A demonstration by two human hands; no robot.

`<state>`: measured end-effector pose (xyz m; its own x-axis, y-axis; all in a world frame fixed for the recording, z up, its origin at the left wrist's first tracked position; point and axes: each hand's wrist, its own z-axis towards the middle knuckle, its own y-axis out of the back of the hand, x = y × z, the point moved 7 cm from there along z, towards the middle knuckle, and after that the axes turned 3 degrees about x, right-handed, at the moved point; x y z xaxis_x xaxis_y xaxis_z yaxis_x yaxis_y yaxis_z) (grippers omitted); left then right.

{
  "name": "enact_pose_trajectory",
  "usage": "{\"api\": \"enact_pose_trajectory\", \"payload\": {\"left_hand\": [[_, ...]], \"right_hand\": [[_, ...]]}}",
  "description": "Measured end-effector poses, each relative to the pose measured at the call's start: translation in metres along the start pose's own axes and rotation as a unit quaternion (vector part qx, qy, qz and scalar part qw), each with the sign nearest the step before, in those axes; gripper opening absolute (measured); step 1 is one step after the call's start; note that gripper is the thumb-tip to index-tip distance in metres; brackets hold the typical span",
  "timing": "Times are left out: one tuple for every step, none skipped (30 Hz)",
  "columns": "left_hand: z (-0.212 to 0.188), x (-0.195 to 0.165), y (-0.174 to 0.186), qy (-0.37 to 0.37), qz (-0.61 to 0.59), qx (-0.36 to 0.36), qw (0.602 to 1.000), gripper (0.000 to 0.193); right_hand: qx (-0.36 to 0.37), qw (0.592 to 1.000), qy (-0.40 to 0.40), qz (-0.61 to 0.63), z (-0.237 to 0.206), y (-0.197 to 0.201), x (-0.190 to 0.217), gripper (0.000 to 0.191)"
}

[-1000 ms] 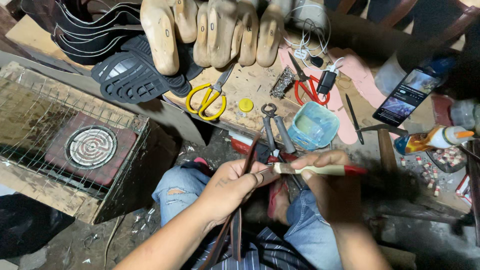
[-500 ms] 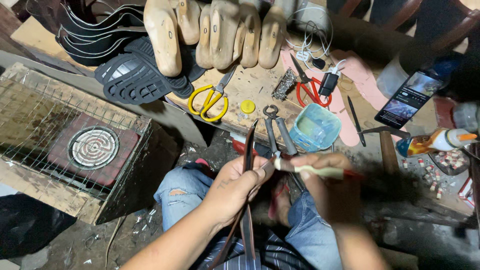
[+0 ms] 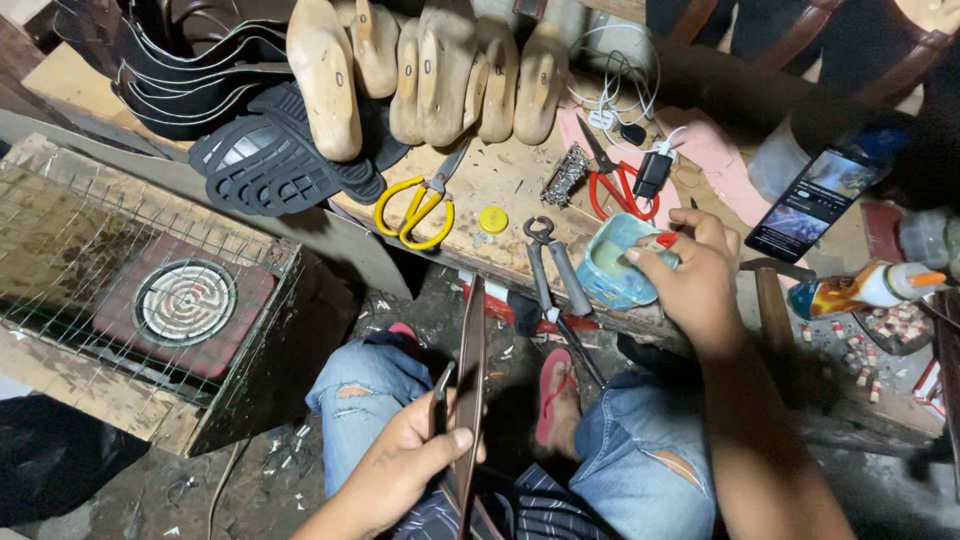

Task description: The person sits at a workbench holding a bundle of curved leather shoe strips, brushing adhesive onto their edges with a small brush dipped from a container, occasionally setting treated strips on the bench and picking up new ones. They use pliers and scissors at one point and continue brushing the strips throughout.

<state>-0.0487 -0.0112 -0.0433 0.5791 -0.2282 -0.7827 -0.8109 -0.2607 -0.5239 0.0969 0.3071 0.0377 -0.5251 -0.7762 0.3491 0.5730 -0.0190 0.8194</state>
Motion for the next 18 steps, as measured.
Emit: {"api": "enact_pose_trajectory", "payload": {"left_hand": [[-0.005,0.000,0.001,0.010,0.008,0.040,0.999,0.021],[-0.012,-0.001,0.003,0.019,0.034,0.083,0.996,0.020],[-0.019,-0.004,0.003,0.027,0.061,0.127,0.990,0.019],[-0.023,-0.005,0.000,0.036,0.087,0.171,0.981,0.018],[-0.023,-0.005,0.001,0.045,0.089,0.159,0.982,0.020],[-0.022,-0.006,0.000,0.056,0.090,0.147,0.984,0.022],[-0.020,-0.007,-0.002,0.067,0.091,0.135,0.984,0.024],[-0.014,-0.014,-0.001,0.036,0.099,0.089,0.990,0.023],[-0.004,-0.022,-0.001,0.003,0.107,0.041,0.993,0.022],[0.005,-0.031,0.000,-0.031,0.115,-0.007,0.993,0.021],[0.013,-0.037,0.001,-0.036,0.116,-0.047,0.991,0.021],[0.020,-0.043,0.002,-0.040,0.115,-0.088,0.989,0.022],[0.026,-0.049,0.003,-0.044,0.115,-0.128,0.984,0.022],[0.032,-0.057,0.001,-0.070,0.119,-0.147,0.979,0.023],[0.038,-0.065,-0.003,-0.095,0.124,-0.164,0.974,0.025],[0.040,-0.071,-0.005,-0.122,0.129,-0.181,0.968,0.027],[0.039,-0.085,-0.012,-0.196,0.174,-0.177,0.949,0.026],[0.037,-0.097,-0.020,-0.268,0.218,-0.171,0.922,0.025]], "right_hand": [[0.007,1.000,0.002,-0.018,0.002,0.000,0.004,0.025],[-0.006,1.000,-0.003,-0.014,0.002,0.004,0.007,0.023],[-0.019,1.000,-0.008,-0.011,-0.001,0.011,0.011,0.021],[-0.032,0.999,-0.014,-0.009,-0.003,0.020,0.014,0.020],[-0.043,0.999,-0.014,-0.013,-0.006,0.028,0.018,0.021],[-0.052,0.998,-0.014,-0.018,-0.011,0.037,0.022,0.021],[-0.061,0.998,-0.016,-0.023,-0.015,0.045,0.027,0.022],[-0.046,0.997,-0.049,0.044,-0.019,0.045,0.027,0.021],[-0.031,0.990,-0.080,0.112,-0.024,0.043,0.029,0.021],[-0.015,0.977,-0.110,0.179,-0.029,0.041,0.032,0.021],[0.024,0.957,-0.144,0.251,-0.037,0.036,0.036,0.019],[0.065,0.928,-0.178,0.320,-0.048,0.030,0.043,0.017],[0.105,0.892,-0.210,0.387,-0.060,0.025,0.051,0.017],[0.092,0.899,-0.156,0.399,-0.069,0.030,0.069,0.016],[0.079,0.903,-0.102,0.410,-0.080,0.035,0.088,0.015],[0.064,0.904,-0.047,0.420,-0.088,0.040,0.103,0.016],[0.070,0.910,-0.047,0.406,-0.094,0.039,0.111,0.016],[0.075,0.915,-0.048,0.392,-0.099,0.038,0.117,0.017]]}}
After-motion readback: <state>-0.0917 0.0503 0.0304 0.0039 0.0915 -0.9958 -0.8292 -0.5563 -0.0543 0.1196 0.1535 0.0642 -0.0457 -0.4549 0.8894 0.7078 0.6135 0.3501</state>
